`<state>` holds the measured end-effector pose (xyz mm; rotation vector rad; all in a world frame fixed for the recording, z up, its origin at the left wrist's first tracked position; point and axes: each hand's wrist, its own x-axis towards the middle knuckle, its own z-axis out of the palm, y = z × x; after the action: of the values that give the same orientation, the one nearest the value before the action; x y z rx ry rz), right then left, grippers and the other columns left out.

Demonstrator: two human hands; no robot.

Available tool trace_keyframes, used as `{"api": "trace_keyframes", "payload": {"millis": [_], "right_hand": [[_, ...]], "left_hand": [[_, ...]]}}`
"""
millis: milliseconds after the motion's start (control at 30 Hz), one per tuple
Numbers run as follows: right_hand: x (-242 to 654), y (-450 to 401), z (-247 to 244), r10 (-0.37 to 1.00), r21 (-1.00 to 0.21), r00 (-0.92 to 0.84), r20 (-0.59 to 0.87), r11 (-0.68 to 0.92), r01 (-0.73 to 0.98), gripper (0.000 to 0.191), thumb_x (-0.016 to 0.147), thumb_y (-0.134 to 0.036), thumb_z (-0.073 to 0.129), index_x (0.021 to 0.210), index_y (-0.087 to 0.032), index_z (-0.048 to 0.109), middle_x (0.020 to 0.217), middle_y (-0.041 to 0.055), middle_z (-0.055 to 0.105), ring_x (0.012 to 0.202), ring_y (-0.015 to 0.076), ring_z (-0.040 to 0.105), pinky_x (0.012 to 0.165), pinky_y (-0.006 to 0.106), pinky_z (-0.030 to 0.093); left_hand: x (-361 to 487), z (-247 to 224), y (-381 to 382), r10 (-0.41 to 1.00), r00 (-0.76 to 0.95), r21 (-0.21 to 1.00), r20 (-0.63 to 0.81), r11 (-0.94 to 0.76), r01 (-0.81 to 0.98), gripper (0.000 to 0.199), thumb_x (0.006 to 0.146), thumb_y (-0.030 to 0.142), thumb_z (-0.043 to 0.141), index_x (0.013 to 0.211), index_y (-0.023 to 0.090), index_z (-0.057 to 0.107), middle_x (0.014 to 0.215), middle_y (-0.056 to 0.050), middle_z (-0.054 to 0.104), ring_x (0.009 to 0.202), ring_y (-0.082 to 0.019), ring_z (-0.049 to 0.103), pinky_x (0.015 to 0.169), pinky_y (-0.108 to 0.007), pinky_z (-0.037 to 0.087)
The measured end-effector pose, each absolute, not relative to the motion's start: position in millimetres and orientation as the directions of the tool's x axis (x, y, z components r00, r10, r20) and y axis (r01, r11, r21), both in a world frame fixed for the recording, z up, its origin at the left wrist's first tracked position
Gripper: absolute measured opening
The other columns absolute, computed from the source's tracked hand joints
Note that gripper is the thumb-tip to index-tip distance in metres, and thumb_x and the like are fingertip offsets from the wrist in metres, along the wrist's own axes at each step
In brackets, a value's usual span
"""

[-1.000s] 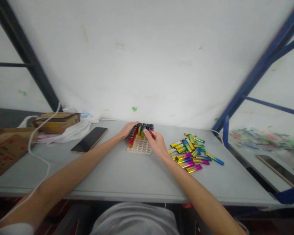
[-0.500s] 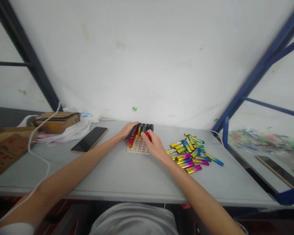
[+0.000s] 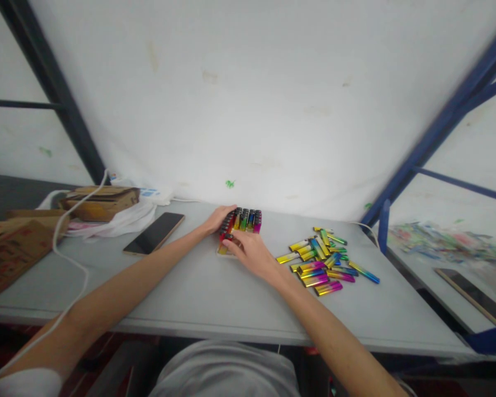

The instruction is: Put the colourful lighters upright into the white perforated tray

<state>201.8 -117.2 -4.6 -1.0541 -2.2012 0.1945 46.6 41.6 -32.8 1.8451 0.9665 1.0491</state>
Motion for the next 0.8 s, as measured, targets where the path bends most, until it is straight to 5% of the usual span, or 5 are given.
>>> {"api": "trace_keyframes", "payload": {"millis": [267, 533, 800], "right_hand": [[201, -111, -10, 0.741, -0.376, -0.489, 0.461, 0.662, 0.648, 0.028, 0.105, -0.038, 0.049, 0.096, -0.017, 0.064, 0.085, 0.0061, 0.071, 0.074, 0.0182, 0.063, 0.07, 0.027, 0.043], [188, -113, -6, 0.794, -0.155, -0.49, 0.361, 0.569, 0.808, 0.031, 0.103, -0.044, 0.051, 0.1, -0.016, 0.064, 0.096, 0.0119, 0.072, 0.083, 0.0211, 0.066, 0.071, 0.029, 0.044], [266, -118, 33, 0.808, -0.325, -0.387, 0.444, 0.547, 0.771, 0.043, 0.105, -0.046, 0.043, 0.084, -0.017, 0.068, 0.07, 0.002, 0.066, 0.063, 0.0145, 0.056, 0.065, 0.027, 0.039]], "left_hand": [[47, -34, 41, 0.89, 0.362, 0.911, 0.277, -0.363, 0.196, 0.054, 0.082, 0.067, 0.049, 0.063, 0.017, 0.06, 0.06, 0.0, 0.056, 0.067, -0.018, 0.048, 0.068, -0.03, 0.038], [48, -38, 47, 0.899, 0.346, 0.918, 0.267, -0.346, 0.192, 0.051, 0.081, 0.065, 0.052, 0.065, 0.018, 0.059, 0.059, 0.002, 0.053, 0.065, -0.017, 0.046, 0.066, -0.03, 0.038], [46, -35, 42, 0.885, 0.373, 0.902, 0.281, -0.376, 0.212, 0.055, 0.084, 0.068, 0.048, 0.061, 0.019, 0.055, 0.059, 0.001, 0.055, 0.067, -0.018, 0.048, 0.069, -0.031, 0.039]]}}
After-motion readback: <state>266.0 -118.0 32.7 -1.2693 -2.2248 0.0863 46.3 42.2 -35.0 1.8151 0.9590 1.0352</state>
